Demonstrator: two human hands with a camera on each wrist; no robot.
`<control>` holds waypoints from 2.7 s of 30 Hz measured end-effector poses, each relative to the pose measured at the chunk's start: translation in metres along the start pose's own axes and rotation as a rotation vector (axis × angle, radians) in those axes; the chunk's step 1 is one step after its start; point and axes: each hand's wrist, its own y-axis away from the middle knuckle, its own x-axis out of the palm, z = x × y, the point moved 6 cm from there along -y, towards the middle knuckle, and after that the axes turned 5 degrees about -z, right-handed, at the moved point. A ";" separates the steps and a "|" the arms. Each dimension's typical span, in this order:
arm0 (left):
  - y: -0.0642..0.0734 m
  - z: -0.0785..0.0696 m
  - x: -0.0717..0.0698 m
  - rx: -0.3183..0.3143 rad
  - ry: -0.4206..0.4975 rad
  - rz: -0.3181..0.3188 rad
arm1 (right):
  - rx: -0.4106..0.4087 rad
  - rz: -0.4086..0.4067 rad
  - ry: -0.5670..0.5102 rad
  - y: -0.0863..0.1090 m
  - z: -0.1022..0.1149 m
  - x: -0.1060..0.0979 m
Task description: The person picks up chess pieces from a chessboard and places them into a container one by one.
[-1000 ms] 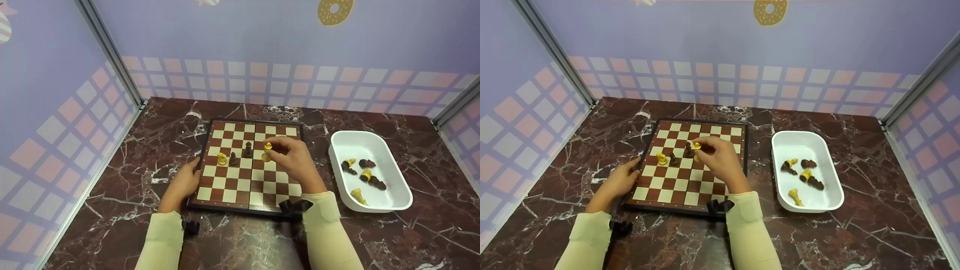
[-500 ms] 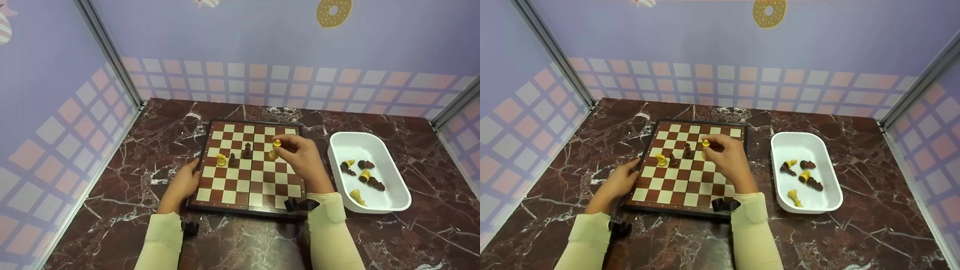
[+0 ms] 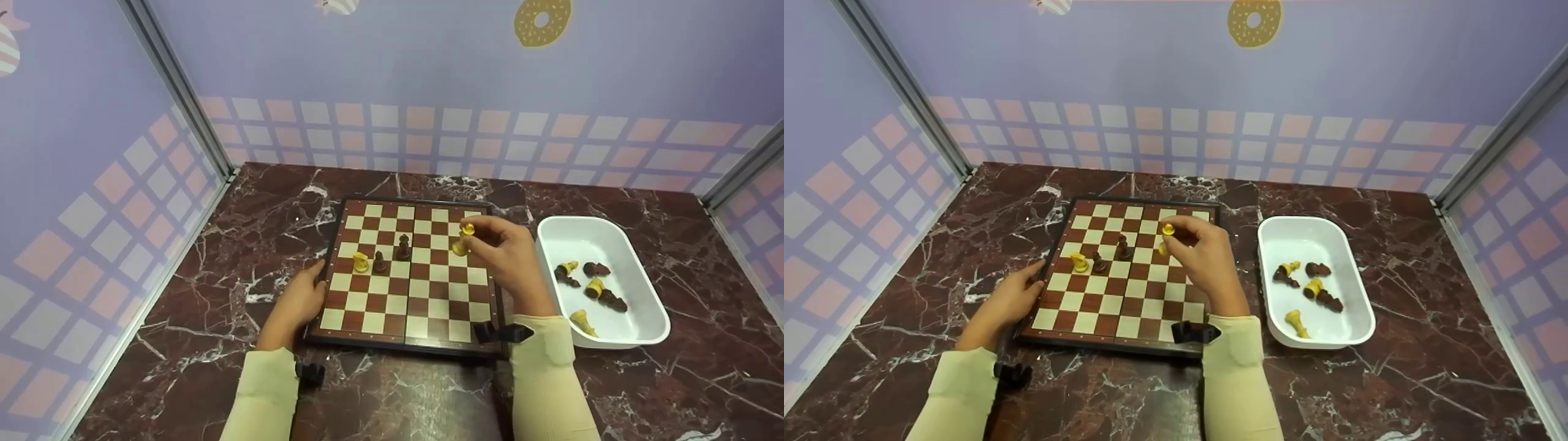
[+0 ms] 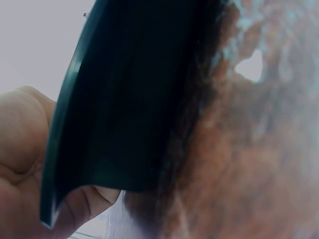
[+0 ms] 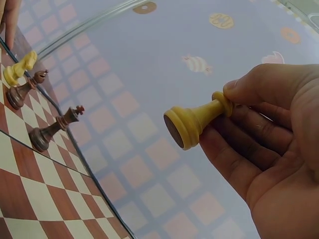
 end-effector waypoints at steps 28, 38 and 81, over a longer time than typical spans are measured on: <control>-0.002 0.004 0.004 -0.046 0.009 0.020 | 0.000 -0.050 -0.014 0.002 -0.002 -0.028; 0.000 0.005 0.004 -0.041 0.001 0.046 | 0.009 -0.107 0.025 0.002 -0.003 -0.040; 0.000 0.004 0.004 -0.053 0.002 0.047 | 0.024 -0.261 -0.195 0.002 -0.024 -0.076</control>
